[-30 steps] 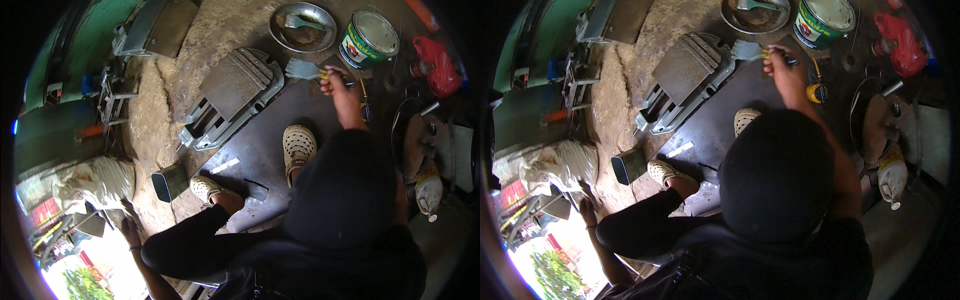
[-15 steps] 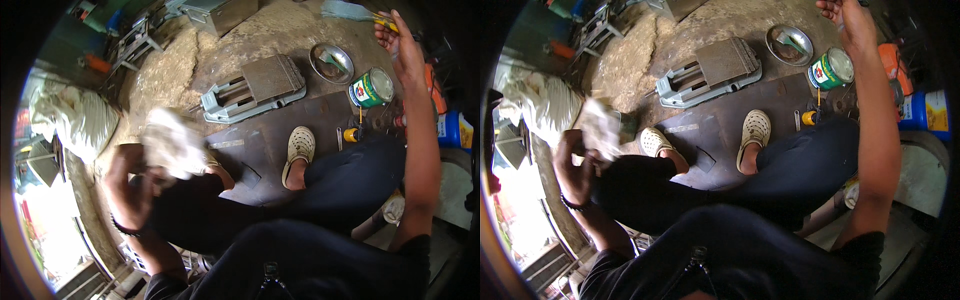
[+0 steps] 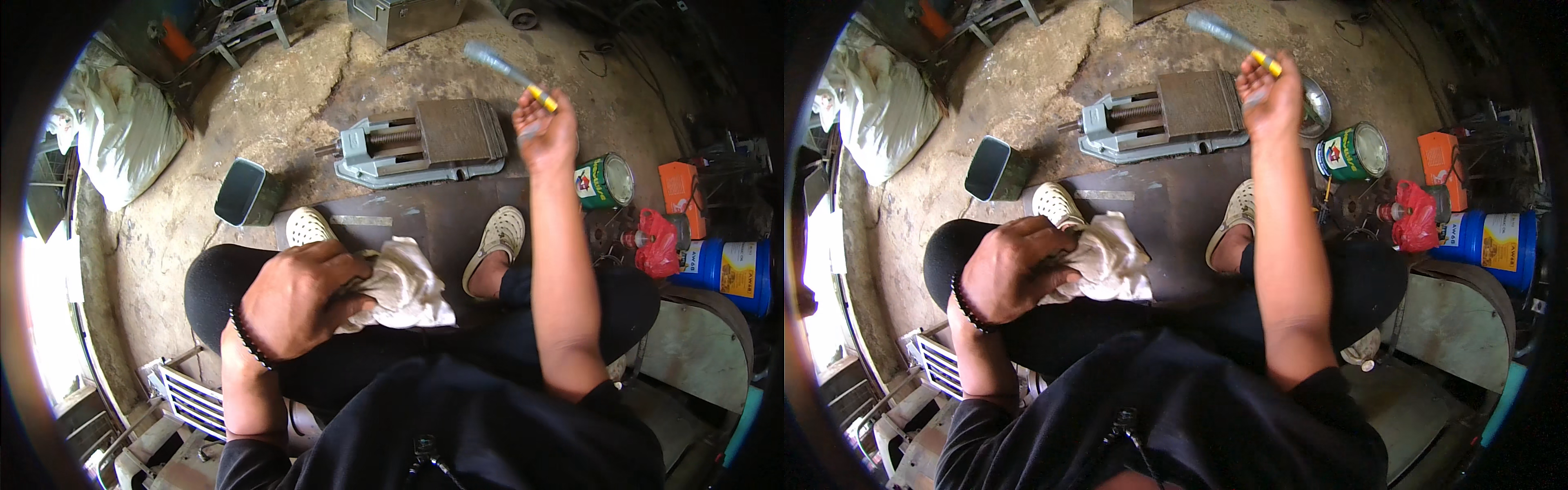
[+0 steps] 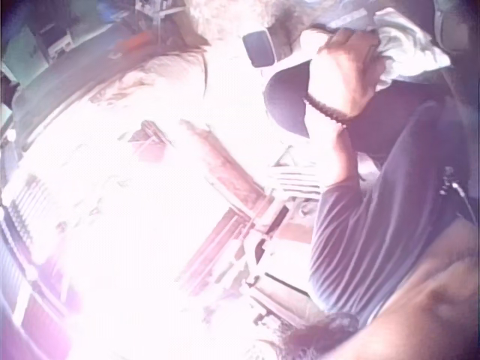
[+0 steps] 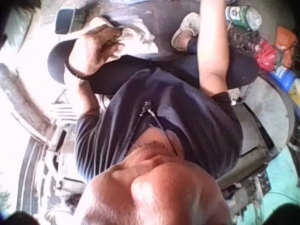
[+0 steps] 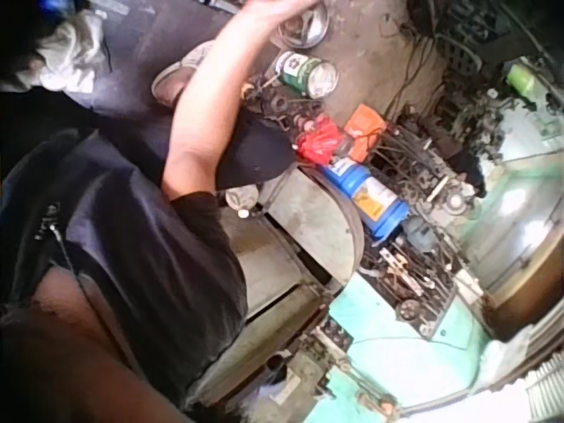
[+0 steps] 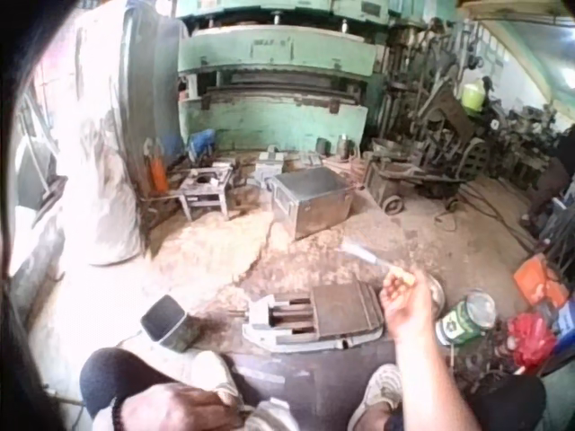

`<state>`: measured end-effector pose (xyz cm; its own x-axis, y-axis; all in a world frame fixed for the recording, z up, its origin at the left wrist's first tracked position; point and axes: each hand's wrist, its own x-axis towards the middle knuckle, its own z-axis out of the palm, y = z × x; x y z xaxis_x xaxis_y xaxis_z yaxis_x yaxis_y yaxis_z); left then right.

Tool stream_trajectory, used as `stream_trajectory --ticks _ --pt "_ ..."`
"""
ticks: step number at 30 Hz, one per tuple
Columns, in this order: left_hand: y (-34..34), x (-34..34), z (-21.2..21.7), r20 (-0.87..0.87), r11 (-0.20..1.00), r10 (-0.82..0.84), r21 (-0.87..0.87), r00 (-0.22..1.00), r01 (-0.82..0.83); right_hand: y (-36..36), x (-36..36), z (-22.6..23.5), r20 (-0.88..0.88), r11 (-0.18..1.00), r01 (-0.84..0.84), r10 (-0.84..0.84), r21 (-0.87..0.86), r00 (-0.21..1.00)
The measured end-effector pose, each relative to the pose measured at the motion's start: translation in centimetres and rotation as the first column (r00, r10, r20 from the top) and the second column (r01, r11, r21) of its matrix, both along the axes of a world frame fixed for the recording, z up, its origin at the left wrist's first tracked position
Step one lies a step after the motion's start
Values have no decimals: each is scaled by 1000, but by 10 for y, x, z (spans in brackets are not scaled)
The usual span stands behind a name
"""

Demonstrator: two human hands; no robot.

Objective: The person paints a metal vise with a brush, dipping it into a container of paint and applying it to the surface. They occasionally wipe the vise with a cloth and adjust their position while working.

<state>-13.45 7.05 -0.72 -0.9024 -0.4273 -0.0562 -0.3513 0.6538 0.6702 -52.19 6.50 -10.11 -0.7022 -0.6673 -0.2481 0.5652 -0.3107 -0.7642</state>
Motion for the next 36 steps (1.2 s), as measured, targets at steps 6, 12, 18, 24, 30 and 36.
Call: stream_trajectory --ticks 6,12,18,24,30,36 --pt "2 -10 1 67 1000 6 26 998 -8 42 70 -107 200 967 -88 40 238 979" --pt "10 -29 1 153 999 6 41 988 -13 47 125 -145 167 889 -310 267 336 949" --pt "18 -36 -7 240 999 42 -40 970 -33 58 123 -128 55 925 -173 165 338 985" --pt "23 -42 -15 355 998 60 -8 933 -61 74 131 -142 83 886 -153 130 437 988" --pt "33 -50 -10 383 1000 25 3 923 -28 90 145 -159 150 861 -208 155 463 976" --pt "31 -47 -10 372 999 28 -25 928 -20 82 147 -160 121 862 -213 177 460 977"
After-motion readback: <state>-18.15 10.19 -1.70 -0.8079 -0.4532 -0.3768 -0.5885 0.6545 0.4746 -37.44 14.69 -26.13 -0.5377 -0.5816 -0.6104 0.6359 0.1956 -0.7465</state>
